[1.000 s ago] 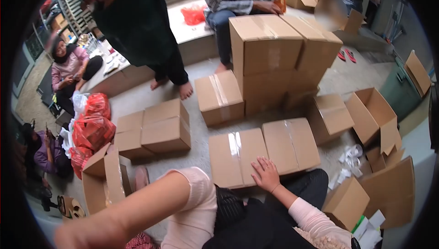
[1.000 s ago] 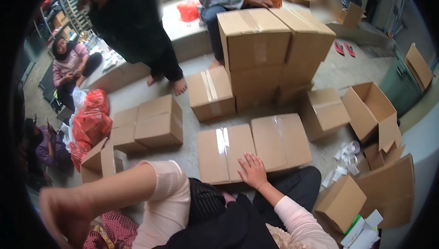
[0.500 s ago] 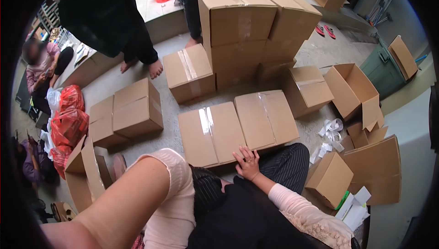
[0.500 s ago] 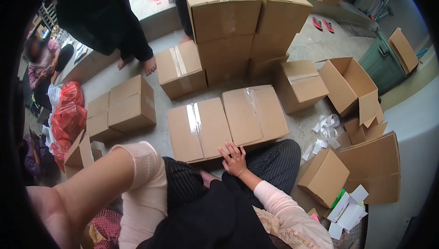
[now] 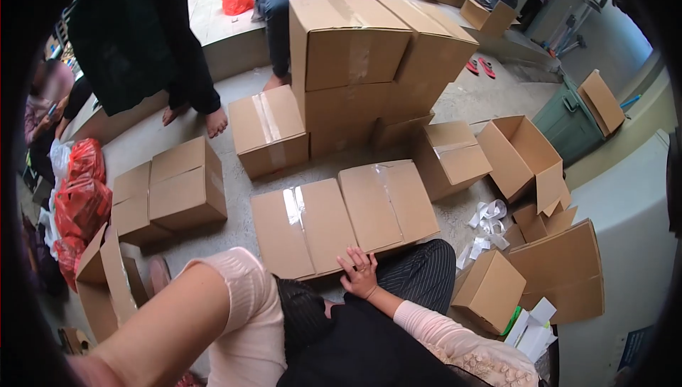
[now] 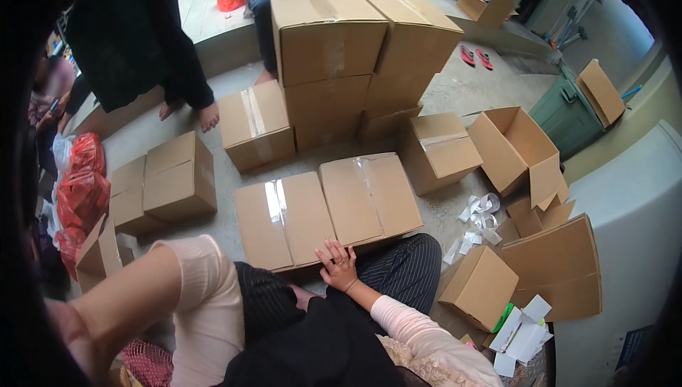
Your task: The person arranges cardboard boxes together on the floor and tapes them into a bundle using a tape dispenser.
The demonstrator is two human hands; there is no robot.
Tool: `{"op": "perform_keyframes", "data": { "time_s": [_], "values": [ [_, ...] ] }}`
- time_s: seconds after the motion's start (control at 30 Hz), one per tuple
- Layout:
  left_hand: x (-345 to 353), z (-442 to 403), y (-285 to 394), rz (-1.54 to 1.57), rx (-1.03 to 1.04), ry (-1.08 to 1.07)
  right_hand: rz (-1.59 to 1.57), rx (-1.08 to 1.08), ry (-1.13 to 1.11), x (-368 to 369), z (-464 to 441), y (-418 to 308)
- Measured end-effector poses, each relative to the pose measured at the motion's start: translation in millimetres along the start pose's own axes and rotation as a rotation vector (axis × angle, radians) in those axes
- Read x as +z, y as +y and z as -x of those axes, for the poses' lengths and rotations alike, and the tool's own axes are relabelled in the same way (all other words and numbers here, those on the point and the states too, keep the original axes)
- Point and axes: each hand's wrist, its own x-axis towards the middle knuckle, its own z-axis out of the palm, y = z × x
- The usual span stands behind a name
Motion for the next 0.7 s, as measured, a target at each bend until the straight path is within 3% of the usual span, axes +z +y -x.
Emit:
{"op": "perform_keyframes", "data": {
  "time_s": [0.7],
  "values": [
    [-8.0, 3.2, -4.1, 0.135, -0.084, 0.052, -0.012, 0.006, 0.009, 3.1, 1.7, -3.3]
  ]
}}
